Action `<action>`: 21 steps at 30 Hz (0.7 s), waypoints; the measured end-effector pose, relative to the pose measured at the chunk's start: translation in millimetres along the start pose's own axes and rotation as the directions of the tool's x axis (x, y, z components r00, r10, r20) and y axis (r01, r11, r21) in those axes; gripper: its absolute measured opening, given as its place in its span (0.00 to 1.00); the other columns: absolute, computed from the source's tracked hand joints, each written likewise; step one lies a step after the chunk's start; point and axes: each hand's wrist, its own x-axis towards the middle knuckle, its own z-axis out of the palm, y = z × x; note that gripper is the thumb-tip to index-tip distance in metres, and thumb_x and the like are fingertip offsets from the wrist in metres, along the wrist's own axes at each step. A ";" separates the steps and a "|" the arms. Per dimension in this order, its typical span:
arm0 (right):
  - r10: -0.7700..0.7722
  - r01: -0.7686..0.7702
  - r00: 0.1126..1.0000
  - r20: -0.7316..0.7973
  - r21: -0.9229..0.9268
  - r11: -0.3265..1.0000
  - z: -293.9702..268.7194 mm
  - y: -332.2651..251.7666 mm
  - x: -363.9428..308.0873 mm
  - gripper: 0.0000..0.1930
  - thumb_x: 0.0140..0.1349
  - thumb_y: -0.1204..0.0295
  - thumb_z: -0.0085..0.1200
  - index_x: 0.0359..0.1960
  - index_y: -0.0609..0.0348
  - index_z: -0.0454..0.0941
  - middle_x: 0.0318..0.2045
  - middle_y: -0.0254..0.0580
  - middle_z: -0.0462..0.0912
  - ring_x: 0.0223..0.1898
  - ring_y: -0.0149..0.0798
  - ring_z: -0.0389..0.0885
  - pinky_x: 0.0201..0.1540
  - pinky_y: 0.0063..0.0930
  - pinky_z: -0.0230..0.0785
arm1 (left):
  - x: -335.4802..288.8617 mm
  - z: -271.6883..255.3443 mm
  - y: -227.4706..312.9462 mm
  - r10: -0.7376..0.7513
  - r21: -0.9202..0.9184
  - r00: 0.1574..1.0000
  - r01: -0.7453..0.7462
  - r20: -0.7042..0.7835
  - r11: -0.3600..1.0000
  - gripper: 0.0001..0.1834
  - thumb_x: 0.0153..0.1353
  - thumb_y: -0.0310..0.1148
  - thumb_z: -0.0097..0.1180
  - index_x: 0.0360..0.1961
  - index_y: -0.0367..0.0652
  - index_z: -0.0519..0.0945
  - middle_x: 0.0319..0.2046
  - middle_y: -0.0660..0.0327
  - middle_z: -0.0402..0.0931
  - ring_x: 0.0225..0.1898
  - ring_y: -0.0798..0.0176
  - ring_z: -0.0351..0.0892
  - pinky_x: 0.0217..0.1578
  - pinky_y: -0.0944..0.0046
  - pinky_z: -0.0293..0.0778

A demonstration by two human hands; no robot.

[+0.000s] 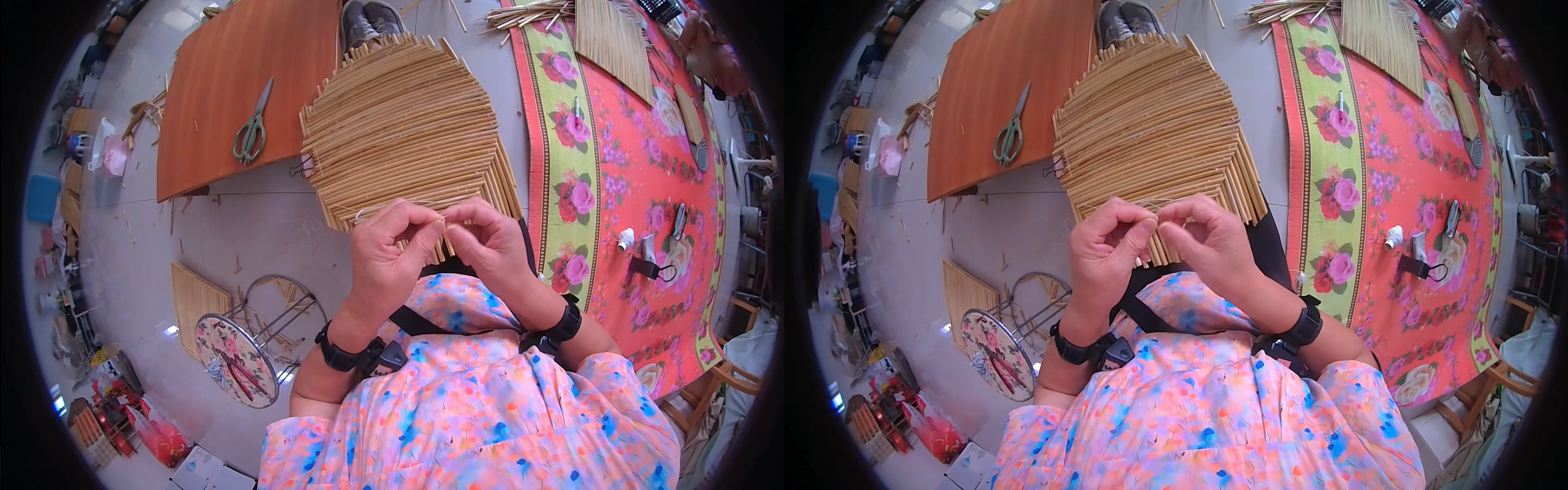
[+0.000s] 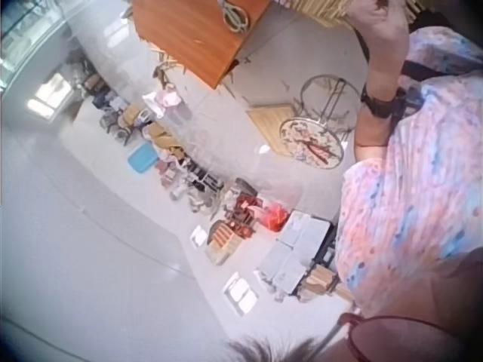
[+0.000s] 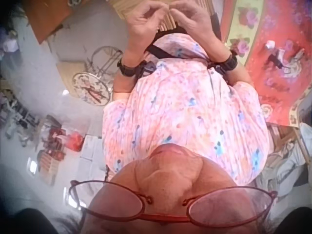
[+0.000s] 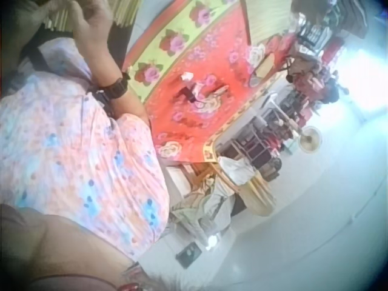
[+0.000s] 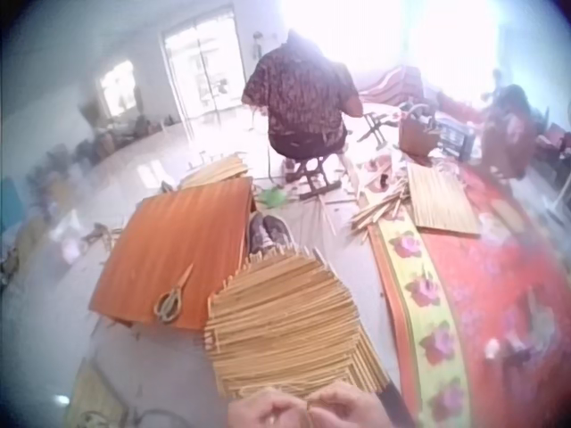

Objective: The person weaves a round bamboo basket by threading a white string through the vertical bamboo slats. They pull the string tight to secure the weave and occasionally use a marker to make a small mark on the basket.

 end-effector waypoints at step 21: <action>-0.138 0.128 0.990 -0.031 -0.216 0.968 1.9 -4.3 2.3 0.03 0.60 0.80 0.64 0.32 0.66 0.82 0.30 0.34 0.78 0.31 0.25 0.75 0.32 0.20 0.68 | 3.7 4.9 8.2 0.276 0.317 0.961 -0.253 -0.028 0.914 0.05 0.63 0.25 0.65 0.36 0.33 0.84 0.28 0.64 0.77 0.26 0.75 0.74 0.26 0.74 0.69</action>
